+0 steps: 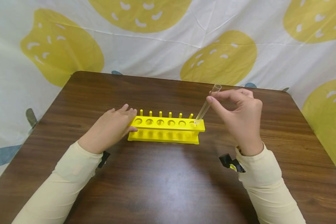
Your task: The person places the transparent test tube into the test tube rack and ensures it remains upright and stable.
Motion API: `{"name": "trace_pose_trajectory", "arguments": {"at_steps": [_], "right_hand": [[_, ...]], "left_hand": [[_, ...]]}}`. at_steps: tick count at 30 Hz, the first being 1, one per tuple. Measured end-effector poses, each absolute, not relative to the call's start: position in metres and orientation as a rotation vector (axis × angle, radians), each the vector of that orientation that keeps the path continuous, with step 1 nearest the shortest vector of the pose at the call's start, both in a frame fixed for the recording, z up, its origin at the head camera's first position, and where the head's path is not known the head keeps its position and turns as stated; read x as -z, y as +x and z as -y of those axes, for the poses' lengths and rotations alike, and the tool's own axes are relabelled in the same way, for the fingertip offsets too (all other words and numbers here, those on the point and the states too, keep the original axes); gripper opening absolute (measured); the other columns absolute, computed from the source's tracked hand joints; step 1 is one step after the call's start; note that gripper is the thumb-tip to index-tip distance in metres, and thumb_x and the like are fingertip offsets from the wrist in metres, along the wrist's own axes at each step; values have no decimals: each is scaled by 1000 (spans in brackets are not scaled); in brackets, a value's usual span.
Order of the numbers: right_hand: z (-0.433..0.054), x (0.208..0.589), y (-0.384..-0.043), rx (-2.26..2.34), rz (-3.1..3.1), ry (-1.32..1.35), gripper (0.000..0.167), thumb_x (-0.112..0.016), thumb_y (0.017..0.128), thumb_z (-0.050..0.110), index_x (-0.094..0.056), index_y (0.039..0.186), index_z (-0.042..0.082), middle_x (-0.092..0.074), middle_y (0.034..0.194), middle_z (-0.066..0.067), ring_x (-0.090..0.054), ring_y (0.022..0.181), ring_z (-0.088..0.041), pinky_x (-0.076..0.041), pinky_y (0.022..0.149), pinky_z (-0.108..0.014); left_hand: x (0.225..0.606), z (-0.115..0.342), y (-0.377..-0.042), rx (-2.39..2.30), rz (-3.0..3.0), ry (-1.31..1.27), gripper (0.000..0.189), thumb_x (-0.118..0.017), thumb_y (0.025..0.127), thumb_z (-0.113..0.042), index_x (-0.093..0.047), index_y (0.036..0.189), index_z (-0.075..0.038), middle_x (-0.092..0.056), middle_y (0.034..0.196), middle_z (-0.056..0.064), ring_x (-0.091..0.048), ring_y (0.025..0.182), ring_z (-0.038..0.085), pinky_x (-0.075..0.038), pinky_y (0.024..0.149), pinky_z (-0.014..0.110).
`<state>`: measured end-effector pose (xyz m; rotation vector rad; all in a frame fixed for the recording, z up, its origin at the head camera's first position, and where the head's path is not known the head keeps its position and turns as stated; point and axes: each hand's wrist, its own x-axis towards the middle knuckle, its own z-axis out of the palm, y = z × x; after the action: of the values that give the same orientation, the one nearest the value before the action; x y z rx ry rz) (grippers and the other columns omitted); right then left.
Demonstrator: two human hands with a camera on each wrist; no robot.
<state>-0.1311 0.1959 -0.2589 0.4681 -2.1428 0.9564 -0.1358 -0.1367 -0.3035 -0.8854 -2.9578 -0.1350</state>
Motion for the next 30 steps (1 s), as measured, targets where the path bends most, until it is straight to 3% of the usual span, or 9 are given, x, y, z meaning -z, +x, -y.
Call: {"name": "trace_pose_trajectory", "arguments": {"at_steps": [7, 30], "right_hand": [[-194, 261, -132, -959, 2136, 480, 12, -88, 82, 10, -83, 91, 3, -78, 81, -7, -64, 79, -22, -39, 89, -28], [-196, 267, -133, -880, 2209, 579, 15, -89, 81, 9, -82, 92, 1, -78, 80, -9, -66, 81, -27, -38, 92, -35]], "left_hand": [[304, 137, -137, 140, 2962, -881, 56, -73, 97, -28, -59, 138, 8, -61, 139, 26, -50, 138, 43, -45, 107, 63], [303, 136, -136, 118, 2968, -879, 57, -74, 97, -28, -58, 139, 8, -60, 140, 26, -50, 138, 43, -44, 107, 63]]}}
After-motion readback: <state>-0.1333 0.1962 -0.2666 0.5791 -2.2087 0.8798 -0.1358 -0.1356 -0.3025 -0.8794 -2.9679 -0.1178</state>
